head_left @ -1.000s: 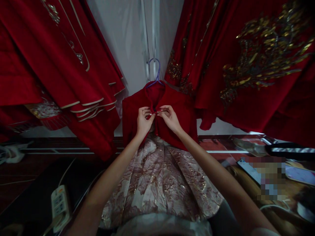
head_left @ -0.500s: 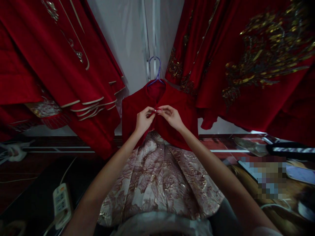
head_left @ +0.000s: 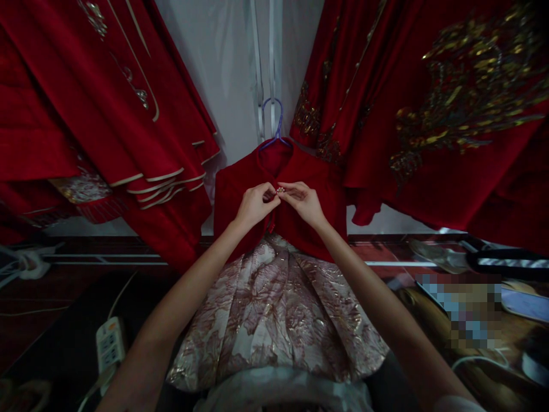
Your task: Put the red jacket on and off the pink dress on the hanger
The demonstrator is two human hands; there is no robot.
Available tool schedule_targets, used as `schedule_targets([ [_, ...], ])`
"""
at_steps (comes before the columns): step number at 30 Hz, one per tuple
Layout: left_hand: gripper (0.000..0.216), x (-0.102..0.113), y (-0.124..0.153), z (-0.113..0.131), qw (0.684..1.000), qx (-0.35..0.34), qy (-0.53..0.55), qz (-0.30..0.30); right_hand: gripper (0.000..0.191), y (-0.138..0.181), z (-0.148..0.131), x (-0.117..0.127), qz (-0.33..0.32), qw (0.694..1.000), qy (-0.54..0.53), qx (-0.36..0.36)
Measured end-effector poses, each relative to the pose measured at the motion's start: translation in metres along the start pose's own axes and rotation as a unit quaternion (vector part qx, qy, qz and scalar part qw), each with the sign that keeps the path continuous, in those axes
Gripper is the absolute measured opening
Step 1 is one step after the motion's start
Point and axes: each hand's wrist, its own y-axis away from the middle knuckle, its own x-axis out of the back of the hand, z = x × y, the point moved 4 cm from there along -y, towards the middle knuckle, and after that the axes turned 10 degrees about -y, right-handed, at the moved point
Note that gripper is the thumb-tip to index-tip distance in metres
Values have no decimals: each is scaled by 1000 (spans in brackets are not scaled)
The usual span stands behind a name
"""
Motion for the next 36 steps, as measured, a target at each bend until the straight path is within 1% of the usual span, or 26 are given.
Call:
schedule_targets([
  [3, 7, -2, 1, 1, 1000, -5, -5, -11, 31, -1, 1, 2, -18, 1000, -10, 3],
  [6, 6, -2, 0, 0, 999, -19, -18, -25, 30, -1, 2, 4, -23, 1000, 7, 5],
  [11, 5, 3, -6, 3, 995, -64, -53, -54, 28, -1, -5, 5, -33, 999, 40, 9],
  [13, 6, 3, -7, 5, 993, -82, -60, -57, 27, 0, -10, 3, -43, 997, 54, 16],
  [15, 7, 0, -6, 5, 995, -81, -39, -49, 26, 2, -14, 1, -47, 996, 71, 34],
  [17, 9, -7, -2, 2, 998, -51, 22, -29, 31, 6, -15, -2, -33, 995, 82, 55],
  [19, 14, -18, 4, -3, 992, 4, 122, -13, 41, 13, -13, -6, -11, 994, 85, 70],
  [20, 17, -25, 8, -6, 983, 34, 180, -17, 46, 17, -11, -8, -3, 993, 87, 73],
  [22, 24, -37, 17, -10, 953, 85, 288, -41, 54, 25, -8, -11, 2, 992, 107, 72],
  [24, 30, -44, 24, -11, 926, 116, 352, -64, 59, 32, -7, -13, 0, 988, 142, 66],
  [25, 32, -45, 26, -12, 921, 125, 364, -70, 61, 34, -7, -12, -4, 986, 158, 61],
  [27, 35, -46, 29, -14, 920, 135, 361, -67, 65, 39, -6, -10, -23, 983, 179, 45],
  [29, 36, -47, 29, -19, 924, 150, 350, -45, 67, 43, -2, -6, -51, 980, 192, 19],
  [31, 38, -51, 27, -25, 921, 180, 346, -13, 67, 48, 3, 1, -63, 977, 204, -14],
  [34, 42, -63, 25, -29, 906, 231, 355, 19, 57, 53, 8, 10, -38, 978, 197, -52],
  [36, 44, -70, 24, -24, 897, 250, 363, 35, 49, 57, 7, 12, -20, 987, 146, -65],
])
